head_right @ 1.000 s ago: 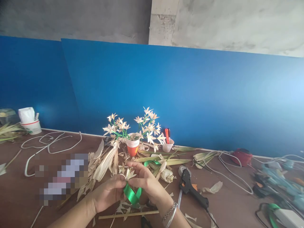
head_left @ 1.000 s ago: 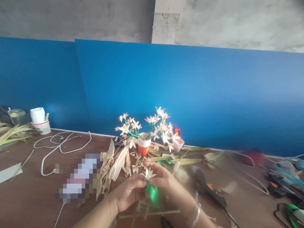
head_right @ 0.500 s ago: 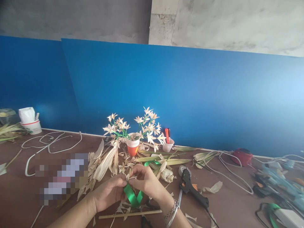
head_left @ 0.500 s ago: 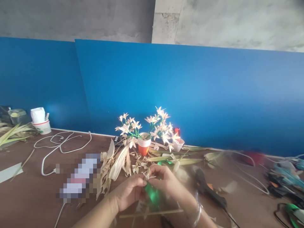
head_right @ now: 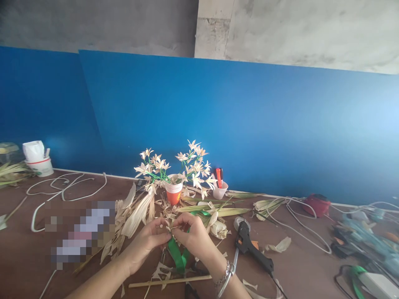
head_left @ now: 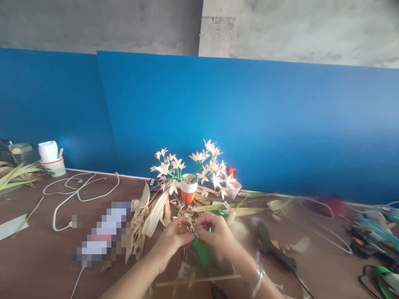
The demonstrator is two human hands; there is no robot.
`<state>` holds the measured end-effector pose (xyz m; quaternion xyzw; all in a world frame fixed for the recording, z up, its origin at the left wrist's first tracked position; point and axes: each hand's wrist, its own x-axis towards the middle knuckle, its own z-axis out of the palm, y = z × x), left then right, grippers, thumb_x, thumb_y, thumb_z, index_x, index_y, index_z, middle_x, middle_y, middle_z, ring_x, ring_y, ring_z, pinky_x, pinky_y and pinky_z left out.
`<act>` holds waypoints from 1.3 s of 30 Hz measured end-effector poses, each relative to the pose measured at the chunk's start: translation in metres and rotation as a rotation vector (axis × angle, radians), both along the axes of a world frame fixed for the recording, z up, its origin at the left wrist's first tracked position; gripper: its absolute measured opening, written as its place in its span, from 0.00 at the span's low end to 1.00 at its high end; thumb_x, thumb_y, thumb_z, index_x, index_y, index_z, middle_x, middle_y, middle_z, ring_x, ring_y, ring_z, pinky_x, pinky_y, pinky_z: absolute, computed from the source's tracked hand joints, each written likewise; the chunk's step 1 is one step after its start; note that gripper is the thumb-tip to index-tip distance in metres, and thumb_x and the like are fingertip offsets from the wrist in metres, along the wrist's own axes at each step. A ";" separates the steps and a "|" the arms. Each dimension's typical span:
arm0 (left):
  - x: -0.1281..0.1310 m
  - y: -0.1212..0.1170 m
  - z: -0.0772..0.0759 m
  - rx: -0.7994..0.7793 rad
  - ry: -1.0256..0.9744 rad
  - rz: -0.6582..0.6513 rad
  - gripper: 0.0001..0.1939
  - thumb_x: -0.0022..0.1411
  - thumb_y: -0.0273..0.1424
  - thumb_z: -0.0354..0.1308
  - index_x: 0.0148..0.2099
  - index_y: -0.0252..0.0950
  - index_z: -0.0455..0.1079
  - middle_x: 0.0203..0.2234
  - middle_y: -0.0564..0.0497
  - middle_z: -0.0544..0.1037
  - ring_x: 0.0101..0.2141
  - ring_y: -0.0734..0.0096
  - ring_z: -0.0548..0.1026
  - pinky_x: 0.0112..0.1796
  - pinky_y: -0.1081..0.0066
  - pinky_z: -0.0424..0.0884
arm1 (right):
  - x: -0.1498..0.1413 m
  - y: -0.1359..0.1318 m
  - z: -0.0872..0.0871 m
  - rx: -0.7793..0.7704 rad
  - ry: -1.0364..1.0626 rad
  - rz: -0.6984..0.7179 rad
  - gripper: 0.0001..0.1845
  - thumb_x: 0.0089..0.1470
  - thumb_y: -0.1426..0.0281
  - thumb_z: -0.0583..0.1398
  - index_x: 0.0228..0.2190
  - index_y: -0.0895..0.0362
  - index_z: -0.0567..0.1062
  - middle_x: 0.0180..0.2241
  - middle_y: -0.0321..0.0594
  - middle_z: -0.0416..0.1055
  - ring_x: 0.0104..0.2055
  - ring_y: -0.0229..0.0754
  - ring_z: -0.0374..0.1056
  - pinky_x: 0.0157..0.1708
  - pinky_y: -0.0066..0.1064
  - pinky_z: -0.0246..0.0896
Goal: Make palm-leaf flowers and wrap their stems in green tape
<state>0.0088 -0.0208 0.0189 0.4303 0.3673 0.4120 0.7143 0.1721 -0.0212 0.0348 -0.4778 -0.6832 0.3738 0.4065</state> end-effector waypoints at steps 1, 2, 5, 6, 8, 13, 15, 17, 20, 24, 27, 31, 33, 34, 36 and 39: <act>0.001 0.000 0.000 0.032 0.039 0.026 0.12 0.43 0.30 0.67 0.29 0.35 0.68 0.19 0.56 0.72 0.23 0.75 0.67 0.27 0.74 0.58 | 0.000 0.000 0.000 0.000 0.006 -0.009 0.03 0.43 0.75 0.59 0.24 0.57 0.74 0.25 0.36 0.70 0.29 0.39 0.63 0.29 0.30 0.57; 0.001 0.000 -0.001 0.059 0.072 0.049 0.11 0.42 0.31 0.67 0.28 0.35 0.68 0.19 0.56 0.73 0.23 0.74 0.67 0.27 0.74 0.58 | -0.001 0.000 0.000 0.001 0.011 -0.015 0.03 0.43 0.75 0.59 0.23 0.57 0.74 0.25 0.36 0.70 0.29 0.39 0.63 0.28 0.30 0.57; 0.003 0.002 -0.005 0.145 0.160 0.104 0.10 0.43 0.31 0.66 0.26 0.35 0.68 0.19 0.55 0.72 0.24 0.72 0.68 0.28 0.73 0.60 | -0.002 0.000 0.001 0.013 0.003 -0.031 0.04 0.42 0.76 0.59 0.23 0.57 0.74 0.24 0.36 0.70 0.28 0.39 0.64 0.29 0.30 0.57; 0.004 0.003 -0.006 0.180 0.192 0.119 0.09 0.43 0.31 0.66 0.26 0.35 0.68 0.19 0.55 0.72 0.24 0.71 0.68 0.28 0.73 0.60 | -0.003 -0.001 0.001 0.015 -0.006 -0.039 0.05 0.42 0.76 0.58 0.23 0.57 0.74 0.25 0.36 0.70 0.29 0.40 0.64 0.29 0.30 0.58; 0.004 0.003 -0.009 0.251 0.258 0.144 0.07 0.44 0.30 0.64 0.25 0.34 0.69 0.19 0.54 0.72 0.24 0.70 0.68 0.27 0.73 0.60 | -0.003 -0.002 0.001 0.018 -0.018 -0.050 0.05 0.42 0.77 0.58 0.23 0.57 0.74 0.25 0.36 0.71 0.30 0.40 0.65 0.30 0.30 0.59; 0.002 0.001 -0.010 0.367 0.405 0.207 0.03 0.47 0.29 0.60 0.25 0.35 0.70 0.19 0.53 0.73 0.25 0.68 0.68 0.28 0.72 0.61 | -0.006 -0.004 -0.002 0.032 -0.021 -0.055 0.05 0.43 0.77 0.58 0.23 0.57 0.73 0.26 0.36 0.70 0.31 0.41 0.66 0.32 0.31 0.60; 0.001 0.001 -0.009 0.392 0.405 0.233 0.03 0.48 0.29 0.60 0.25 0.35 0.71 0.21 0.52 0.73 0.26 0.67 0.69 0.30 0.72 0.62 | -0.007 -0.004 -0.002 0.041 0.012 -0.061 0.04 0.44 0.76 0.59 0.26 0.56 0.72 0.27 0.36 0.69 0.31 0.40 0.65 0.33 0.30 0.59; 0.000 0.001 -0.006 0.390 0.364 0.249 0.04 0.48 0.31 0.61 0.25 0.36 0.72 0.22 0.52 0.74 0.28 0.66 0.69 0.31 0.72 0.62 | -0.008 -0.005 -0.002 0.042 0.089 -0.068 0.07 0.45 0.73 0.60 0.31 0.55 0.71 0.30 0.35 0.69 0.33 0.40 0.64 0.34 0.30 0.59; -0.002 0.003 -0.005 0.310 0.298 0.247 0.07 0.48 0.34 0.62 0.25 0.35 0.71 0.22 0.53 0.72 0.29 0.67 0.68 0.32 0.72 0.61 | -0.009 -0.005 -0.002 -0.065 0.177 -0.051 0.10 0.45 0.68 0.62 0.33 0.55 0.70 0.30 0.35 0.69 0.33 0.40 0.64 0.34 0.30 0.59; -0.003 0.004 -0.007 0.176 0.181 0.232 0.10 0.48 0.35 0.63 0.25 0.35 0.69 0.20 0.55 0.70 0.27 0.70 0.66 0.31 0.72 0.60 | -0.009 -0.003 -0.005 -0.260 0.214 -0.029 0.11 0.45 0.63 0.62 0.23 0.57 0.70 0.20 0.32 0.64 0.24 0.35 0.58 0.24 0.27 0.51; -0.001 0.002 -0.009 0.097 0.012 0.182 0.10 0.48 0.35 0.63 0.26 0.34 0.69 0.21 0.54 0.71 0.27 0.70 0.67 0.32 0.71 0.60 | -0.009 -0.002 -0.009 -0.307 0.256 -0.009 0.13 0.43 0.63 0.63 0.19 0.58 0.68 0.16 0.30 0.60 0.20 0.32 0.52 0.21 0.26 0.45; 0.001 -0.001 -0.008 0.033 -0.110 0.173 0.09 0.47 0.34 0.64 0.26 0.34 0.69 0.21 0.54 0.72 0.27 0.71 0.67 0.32 0.72 0.61 | -0.008 -0.001 -0.010 -0.276 0.259 -0.015 0.12 0.42 0.63 0.64 0.19 0.57 0.69 0.16 0.30 0.60 0.20 0.32 0.53 0.20 0.25 0.45; 0.001 -0.001 -0.008 0.028 -0.096 0.184 0.09 0.46 0.34 0.64 0.25 0.33 0.70 0.21 0.54 0.72 0.27 0.72 0.67 0.31 0.72 0.61 | -0.007 -0.001 -0.008 -0.238 0.228 -0.022 0.12 0.42 0.63 0.64 0.18 0.57 0.70 0.17 0.31 0.62 0.21 0.33 0.54 0.20 0.25 0.47; 0.001 -0.001 -0.008 0.028 -0.086 0.181 0.09 0.46 0.34 0.64 0.26 0.33 0.70 0.21 0.53 0.72 0.27 0.72 0.67 0.31 0.71 0.61 | -0.006 0.000 -0.007 -0.221 0.204 -0.024 0.11 0.42 0.63 0.64 0.18 0.57 0.70 0.17 0.31 0.63 0.21 0.33 0.55 0.21 0.26 0.48; -0.001 0.000 -0.008 0.028 -0.071 0.176 0.09 0.47 0.34 0.64 0.26 0.33 0.71 0.21 0.53 0.74 0.27 0.71 0.68 0.32 0.71 0.61 | -0.005 0.000 -0.005 -0.194 0.162 -0.025 0.10 0.42 0.64 0.63 0.18 0.57 0.71 0.18 0.32 0.64 0.22 0.34 0.56 0.22 0.26 0.50; -0.002 0.002 -0.010 0.029 -0.054 0.183 0.08 0.46 0.33 0.64 0.26 0.34 0.71 0.21 0.53 0.74 0.27 0.72 0.68 0.32 0.71 0.60 | -0.004 0.002 -0.006 -0.172 0.131 -0.031 0.09 0.42 0.66 0.63 0.18 0.57 0.71 0.18 0.32 0.66 0.22 0.35 0.58 0.23 0.27 0.51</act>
